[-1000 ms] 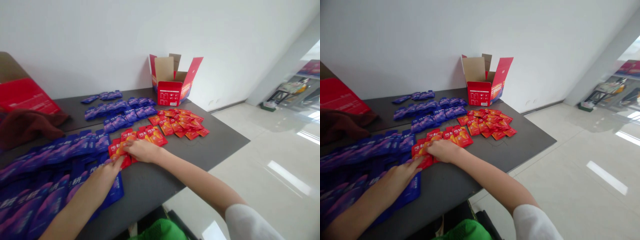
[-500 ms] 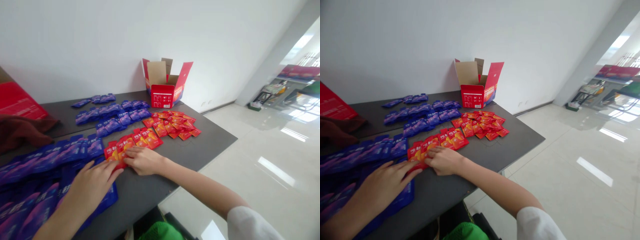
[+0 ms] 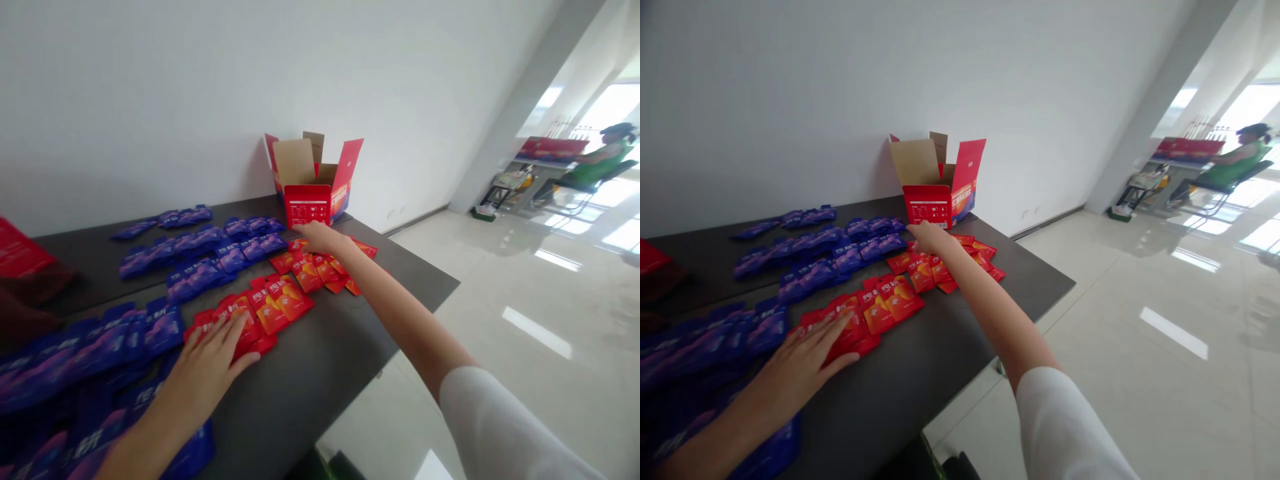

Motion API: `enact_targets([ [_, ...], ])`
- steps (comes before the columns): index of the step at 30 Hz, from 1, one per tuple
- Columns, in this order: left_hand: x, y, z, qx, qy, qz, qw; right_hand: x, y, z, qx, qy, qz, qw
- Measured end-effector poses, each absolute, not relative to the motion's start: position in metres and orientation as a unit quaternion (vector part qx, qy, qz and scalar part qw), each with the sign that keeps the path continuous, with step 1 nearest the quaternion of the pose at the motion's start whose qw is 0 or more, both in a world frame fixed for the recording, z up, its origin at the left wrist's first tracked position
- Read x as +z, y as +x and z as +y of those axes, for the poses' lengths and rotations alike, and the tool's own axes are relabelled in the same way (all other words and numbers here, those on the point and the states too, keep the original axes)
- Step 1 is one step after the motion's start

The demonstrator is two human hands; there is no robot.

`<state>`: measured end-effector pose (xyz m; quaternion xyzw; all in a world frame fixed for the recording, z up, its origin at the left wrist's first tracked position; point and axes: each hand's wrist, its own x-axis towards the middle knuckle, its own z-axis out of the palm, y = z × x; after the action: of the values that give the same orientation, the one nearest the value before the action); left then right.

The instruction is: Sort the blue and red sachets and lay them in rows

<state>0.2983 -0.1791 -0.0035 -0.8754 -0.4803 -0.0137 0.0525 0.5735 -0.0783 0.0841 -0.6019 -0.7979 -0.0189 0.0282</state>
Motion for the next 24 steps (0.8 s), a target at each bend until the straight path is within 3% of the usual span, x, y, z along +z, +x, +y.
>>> enact_targets([
  [3,-0.003,0.296,-0.184,-0.046,-0.871,-0.478,0.108,0.078,0.582,-0.044,0.016,-0.63,-0.769,-0.11],
  [7,-0.006,0.287,-0.189,-0.073,-0.879,-0.453,0.133,0.059,0.585,-0.029,0.008,-0.623,-0.771,-0.13],
  [13,-0.002,0.284,-0.203,-0.015,-0.867,-0.482,0.127,0.051,0.591,-0.039,-0.057,-0.601,-0.792,-0.091],
  [24,0.001,0.293,-0.212,-0.003,-0.864,-0.482,0.145,0.108,0.512,-0.153,-0.299,-0.493,-0.817,0.022],
])
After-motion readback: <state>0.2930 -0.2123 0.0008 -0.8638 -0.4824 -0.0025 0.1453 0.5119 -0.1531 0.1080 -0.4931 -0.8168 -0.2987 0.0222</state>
